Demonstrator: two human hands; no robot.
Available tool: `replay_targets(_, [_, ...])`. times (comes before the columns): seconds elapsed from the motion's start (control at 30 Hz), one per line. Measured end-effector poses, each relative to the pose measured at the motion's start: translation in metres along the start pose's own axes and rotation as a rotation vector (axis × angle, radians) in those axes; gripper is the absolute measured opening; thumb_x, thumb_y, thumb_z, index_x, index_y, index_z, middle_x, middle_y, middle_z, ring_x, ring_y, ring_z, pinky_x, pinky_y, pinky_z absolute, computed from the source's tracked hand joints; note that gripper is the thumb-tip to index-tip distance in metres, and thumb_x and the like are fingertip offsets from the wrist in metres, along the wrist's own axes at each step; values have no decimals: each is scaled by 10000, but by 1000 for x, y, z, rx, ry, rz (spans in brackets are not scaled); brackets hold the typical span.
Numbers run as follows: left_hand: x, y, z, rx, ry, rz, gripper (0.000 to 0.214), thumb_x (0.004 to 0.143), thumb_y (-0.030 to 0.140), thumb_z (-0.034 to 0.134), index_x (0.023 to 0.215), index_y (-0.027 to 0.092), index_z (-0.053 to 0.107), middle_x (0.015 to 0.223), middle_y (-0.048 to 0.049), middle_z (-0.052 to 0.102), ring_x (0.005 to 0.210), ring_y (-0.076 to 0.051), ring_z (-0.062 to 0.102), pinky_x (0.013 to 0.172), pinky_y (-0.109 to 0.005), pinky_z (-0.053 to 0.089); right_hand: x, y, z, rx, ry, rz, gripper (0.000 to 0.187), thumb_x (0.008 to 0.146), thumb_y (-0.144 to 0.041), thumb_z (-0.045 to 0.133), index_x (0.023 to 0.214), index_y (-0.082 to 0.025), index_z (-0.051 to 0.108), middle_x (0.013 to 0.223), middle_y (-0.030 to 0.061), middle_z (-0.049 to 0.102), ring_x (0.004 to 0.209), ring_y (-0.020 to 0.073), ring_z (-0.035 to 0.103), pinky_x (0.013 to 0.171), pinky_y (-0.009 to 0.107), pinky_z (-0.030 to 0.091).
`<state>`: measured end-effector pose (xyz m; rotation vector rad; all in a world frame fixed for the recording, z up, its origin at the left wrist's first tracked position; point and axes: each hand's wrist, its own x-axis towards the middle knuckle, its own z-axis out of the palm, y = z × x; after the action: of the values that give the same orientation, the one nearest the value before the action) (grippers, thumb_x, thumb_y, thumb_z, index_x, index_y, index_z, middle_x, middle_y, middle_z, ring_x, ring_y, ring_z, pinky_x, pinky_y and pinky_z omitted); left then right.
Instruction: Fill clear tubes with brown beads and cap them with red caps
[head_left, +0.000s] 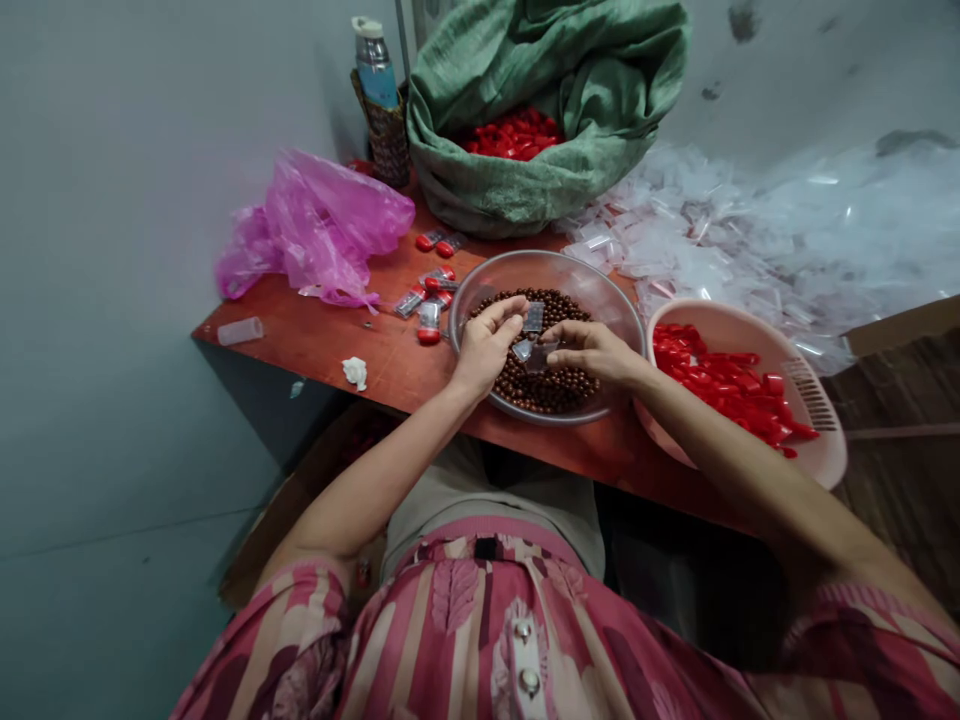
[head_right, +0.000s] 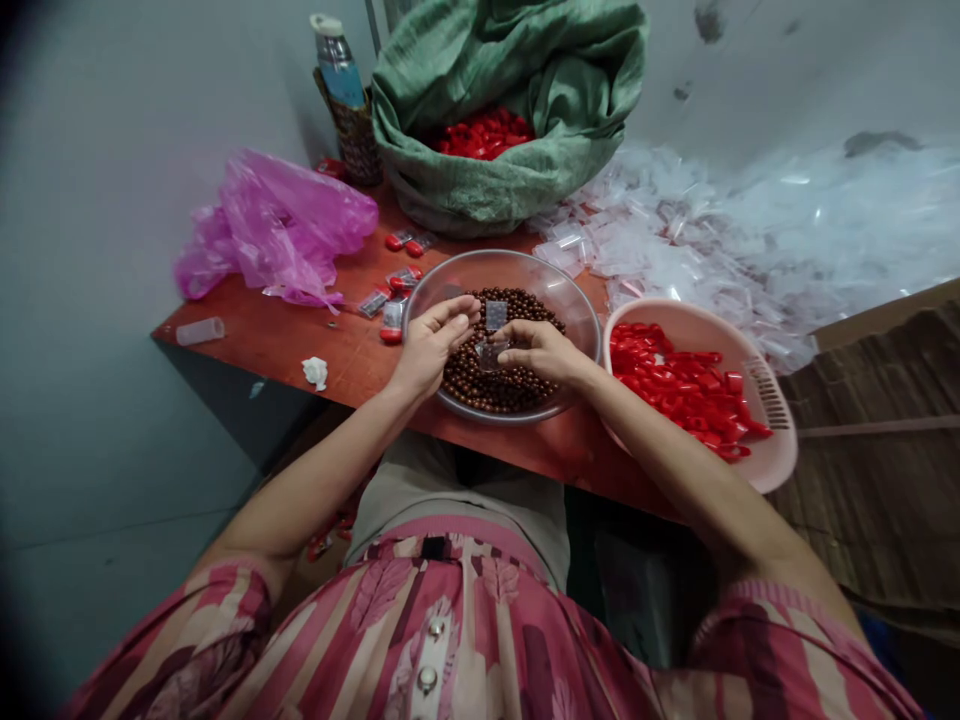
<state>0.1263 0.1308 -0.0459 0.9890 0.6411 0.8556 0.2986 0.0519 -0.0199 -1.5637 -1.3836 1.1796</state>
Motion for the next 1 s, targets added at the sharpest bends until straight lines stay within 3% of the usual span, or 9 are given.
replay_targets(0.13, [-5, 9, 2, 14, -158, -119, 402, 674, 217, 729, 1061, 113, 690, 1164, -127, 696, 1109, -243, 642, 992, -396, 494, -8, -6, -2, 234, 185, 3, 395, 592, -363, 857, 869, -184, 638, 816, -4, 681, 719, 145, 638, 718, 316, 555])
replay_targets(0.23, [-7, 9, 4, 27, -284, -149, 461, 630, 258, 786, 1061, 118, 701, 1089, -108, 720, 992, -242, 677, 887, -389, 548, -11, -14, 0, 240, 218, -20, 412, 562, -370, 884, 831, -182, 634, 793, -4, 679, 696, 139, 642, 682, 292, 565])
replay_targets(0.33, [-6, 6, 6, -22, -319, -159, 446, 630, 325, 809, 1017, 123, 717, 1029, -92, 731, 896, -218, 689, 824, -370, 570, -15, -20, -2, 192, 222, -40, 440, 541, -378, 899, 844, -187, 645, 778, -7, 675, 670, 128, 635, 631, 256, 556])
replay_targets(0.53, [-8, 9, 12, -193, -375, -283, 394, 623, 300, 834, 968, 148, 718, 1075, -87, 720, 942, -222, 692, 895, -419, 563, -32, -27, -22, 123, 285, -110, 444, 625, -422, 852, 972, -204, 680, 867, 24, 710, 735, 153, 659, 612, 254, 551])
replay_targets(0.8, [-8, 2, 18, -57, -387, -113, 417, 657, 303, 810, 1042, 174, 714, 1132, -73, 707, 1044, -233, 652, 921, -392, 546, -59, -28, -51, -28, 423, -83, 381, 676, -465, 806, 927, -194, 713, 820, 35, 721, 713, 157, 671, 650, 274, 555])
replay_targets(1.0, [-9, 2, 17, 6, -324, -50, 384, 661, 326, 808, 996, 168, 710, 1038, -53, 718, 949, -191, 663, 876, -353, 561, -76, -17, -69, -238, 414, -45, 308, 721, -482, 746, 889, -223, 735, 793, 18, 722, 670, 155, 648, 661, 294, 548])
